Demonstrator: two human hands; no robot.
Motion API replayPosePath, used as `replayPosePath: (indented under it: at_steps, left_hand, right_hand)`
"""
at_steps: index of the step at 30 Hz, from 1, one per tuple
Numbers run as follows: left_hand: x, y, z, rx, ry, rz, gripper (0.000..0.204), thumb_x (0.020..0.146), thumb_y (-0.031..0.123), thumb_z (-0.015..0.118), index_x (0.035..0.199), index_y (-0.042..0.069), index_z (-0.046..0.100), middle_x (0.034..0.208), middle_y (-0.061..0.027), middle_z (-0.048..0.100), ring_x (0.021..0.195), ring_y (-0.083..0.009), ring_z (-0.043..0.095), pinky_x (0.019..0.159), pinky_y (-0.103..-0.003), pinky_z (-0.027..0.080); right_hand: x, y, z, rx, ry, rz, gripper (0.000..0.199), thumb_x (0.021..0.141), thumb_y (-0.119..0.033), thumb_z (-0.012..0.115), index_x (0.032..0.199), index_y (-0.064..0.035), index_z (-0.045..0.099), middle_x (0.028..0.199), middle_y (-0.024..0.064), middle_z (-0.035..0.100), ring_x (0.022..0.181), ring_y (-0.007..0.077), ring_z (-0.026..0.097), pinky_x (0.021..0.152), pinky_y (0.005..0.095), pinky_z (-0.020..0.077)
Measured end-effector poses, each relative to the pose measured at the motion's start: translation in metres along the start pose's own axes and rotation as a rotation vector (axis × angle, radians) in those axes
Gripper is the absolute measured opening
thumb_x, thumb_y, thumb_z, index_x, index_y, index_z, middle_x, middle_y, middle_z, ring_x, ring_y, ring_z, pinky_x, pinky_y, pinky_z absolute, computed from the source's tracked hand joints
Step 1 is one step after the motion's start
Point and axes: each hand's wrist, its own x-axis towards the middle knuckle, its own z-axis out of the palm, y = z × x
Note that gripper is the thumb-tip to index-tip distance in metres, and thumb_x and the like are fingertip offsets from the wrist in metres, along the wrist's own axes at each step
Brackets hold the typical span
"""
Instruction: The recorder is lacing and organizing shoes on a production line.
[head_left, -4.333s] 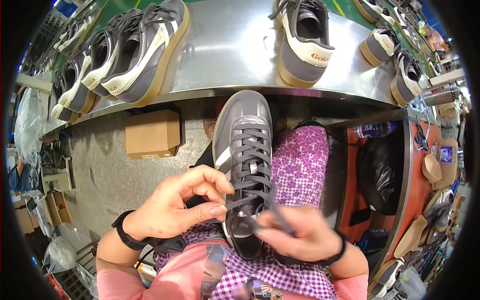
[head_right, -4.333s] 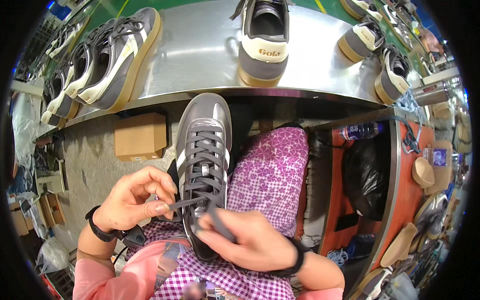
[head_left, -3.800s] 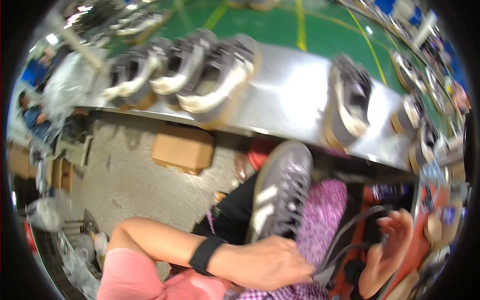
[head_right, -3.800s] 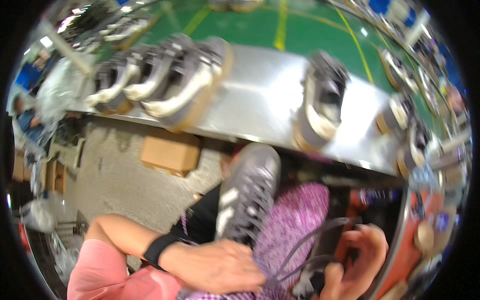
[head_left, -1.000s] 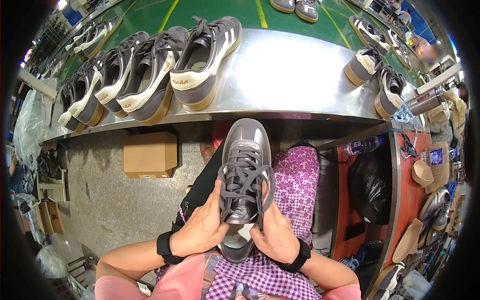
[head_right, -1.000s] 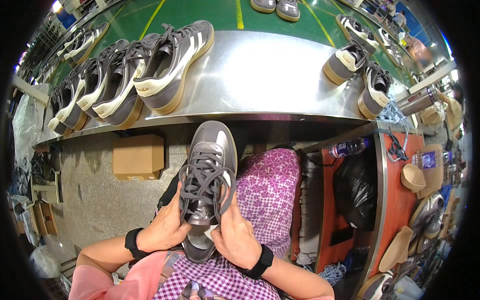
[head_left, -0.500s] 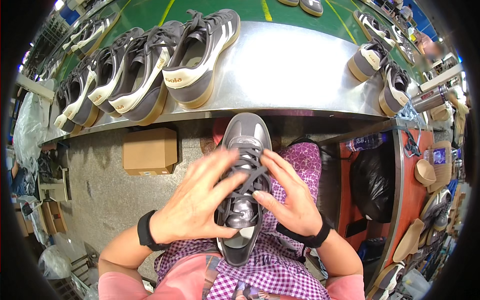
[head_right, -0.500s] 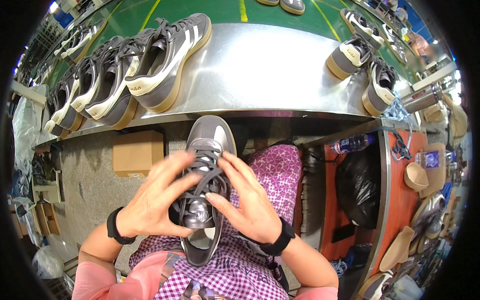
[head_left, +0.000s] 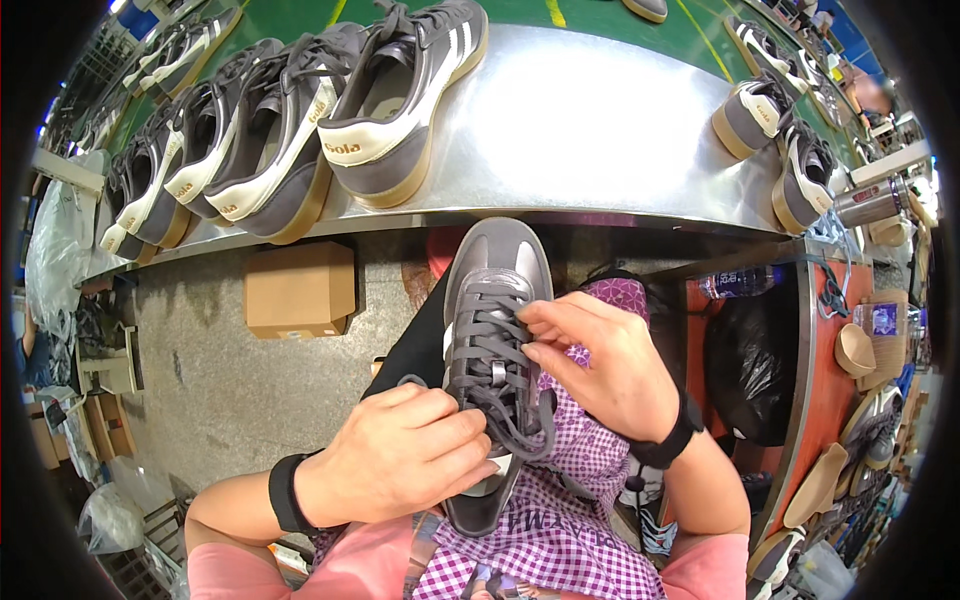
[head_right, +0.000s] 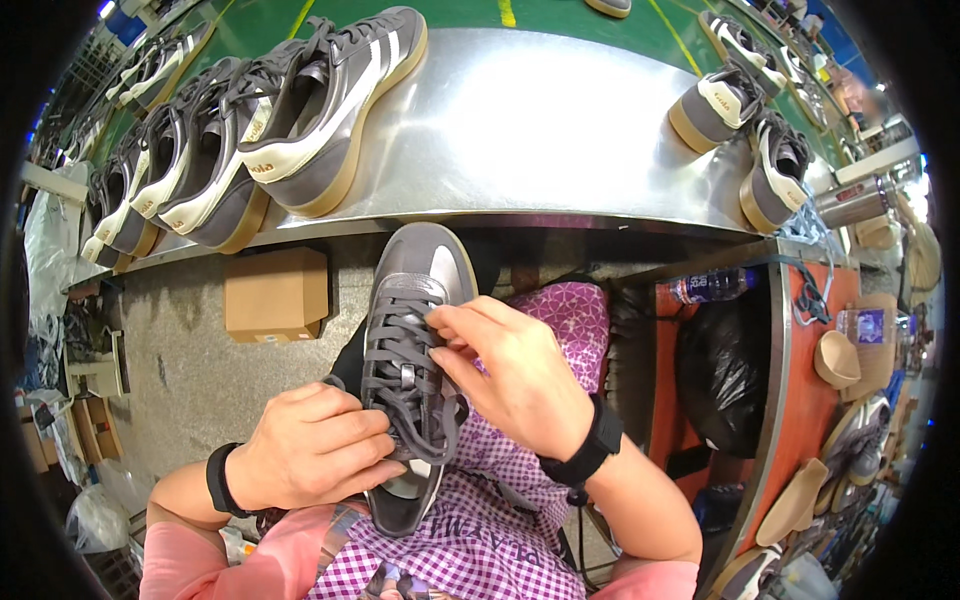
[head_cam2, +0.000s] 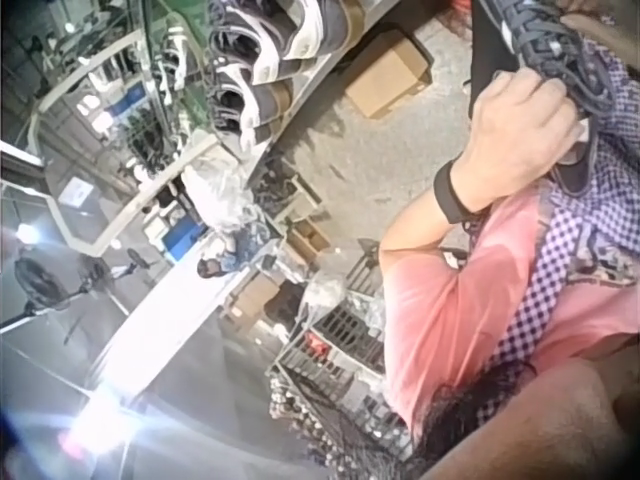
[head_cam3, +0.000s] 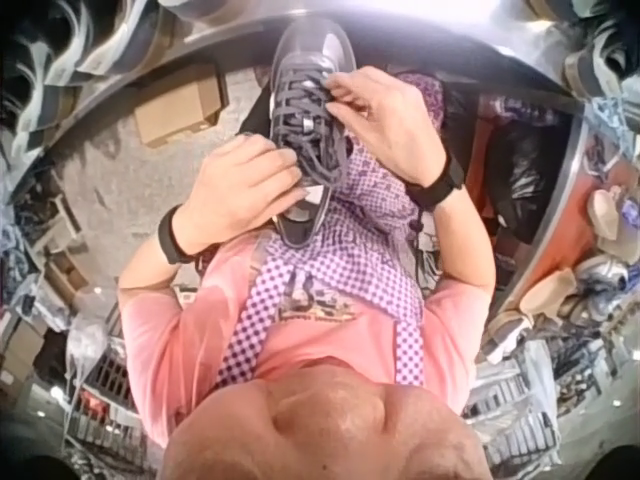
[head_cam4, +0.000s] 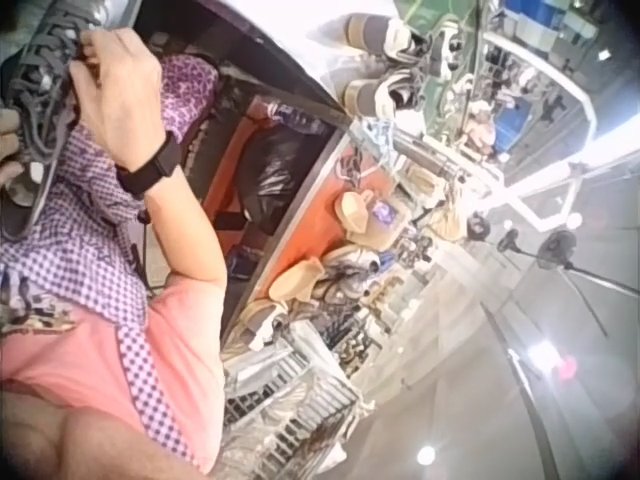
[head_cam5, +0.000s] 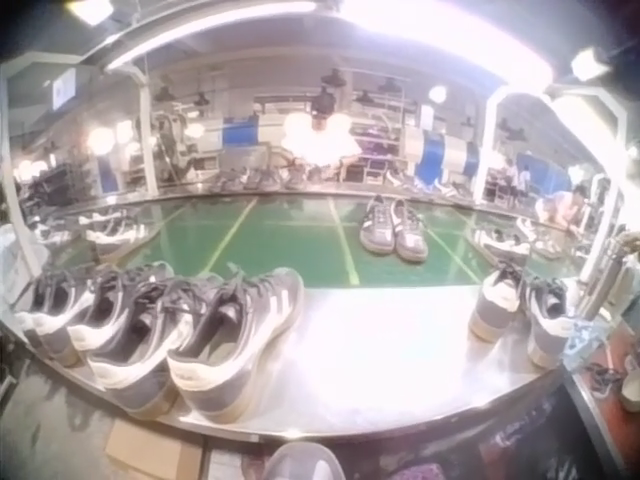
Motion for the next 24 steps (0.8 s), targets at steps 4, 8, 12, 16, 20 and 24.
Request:
replayPosePath:
  at_steps: [4,8,12,16,20,24]
  left_hand:
    - [0.001,-0.003,-0.001,-0.095,0.029,-0.019,0.027,0.067,0.022,0.08,0.087,0.009,0.068,0.091,-0.002,0.063,0.071,-0.0178,0.058,0.058,-0.03,0.046]
    - [0.011,-0.01,-0.009,-0.216,0.107,-0.119,0.033,0.063,0.017,0.083,0.092,0.008,0.07,0.093,-0.0058,0.065,0.068,-0.0218,0.059,0.058,-0.031,0.047]
    - [0.015,-0.013,-0.008,-0.177,0.233,-0.239,0.024,0.066,0.006,0.079,0.088,0.005,0.07,0.091,-0.0082,0.064,0.072,-0.0241,0.061,0.062,-0.032,0.047]
    - [0.031,-0.019,-0.005,-0.009,0.142,-0.275,0.023,0.068,0.005,0.077,0.089,0.003,0.067,0.087,-0.0088,0.061,0.075,-0.0269,0.059,0.063,-0.035,0.048]
    - [0.044,-0.028,-0.014,0.006,-0.075,-0.218,0.022,0.071,0.012,0.076,0.085,0.002,0.062,0.081,-0.0098,0.056,0.074,-0.0287,0.056,0.065,-0.039,0.047]
    - [0.05,-0.05,-0.019,-0.259,-0.186,-0.172,0.02,0.075,0.015,0.074,0.077,0.003,0.059,0.073,-0.0104,0.051,0.07,-0.0304,0.052,0.064,-0.04,0.043]
  right_hand:
    - [0.025,0.007,-0.012,-0.025,-0.274,-0.017,0.013,0.076,-0.003,0.067,0.086,0.0035,0.062,0.078,0.0173,0.064,0.074,0.0294,0.066,0.064,0.0366,0.0524]
    - [0.024,0.008,-0.002,-0.014,-0.213,0.013,0.012,0.073,-0.003,0.066,0.083,0.001,0.061,0.073,0.0155,0.06,0.07,0.0294,0.064,0.06,0.0372,0.0518]
    - [-0.003,-0.002,0.017,-0.494,0.152,-0.186,0.015,0.073,-0.003,0.066,0.086,-0.0013,0.06,0.072,0.0117,0.053,0.065,0.0265,0.061,0.056,0.0346,0.0511]
    - [-0.013,-0.012,0.019,-0.707,0.058,-0.237,0.032,0.072,-0.005,0.06,0.102,0.0075,0.057,0.08,0.0085,0.05,0.072,0.0214,0.059,0.057,0.031,0.0521]
    - [-0.029,-0.017,0.018,-0.572,-0.004,-0.149,0.043,0.077,-0.003,0.059,0.117,0.0119,0.053,0.086,0.0127,0.055,0.075,0.0268,0.06,0.067,0.0342,0.0529]
    - [-0.042,-0.02,0.025,-0.328,0.096,0.017,0.028,0.087,-0.004,0.061,0.113,0.0059,0.057,0.083,0.0157,0.057,0.073,0.0293,0.062,0.064,0.0379,0.0507]
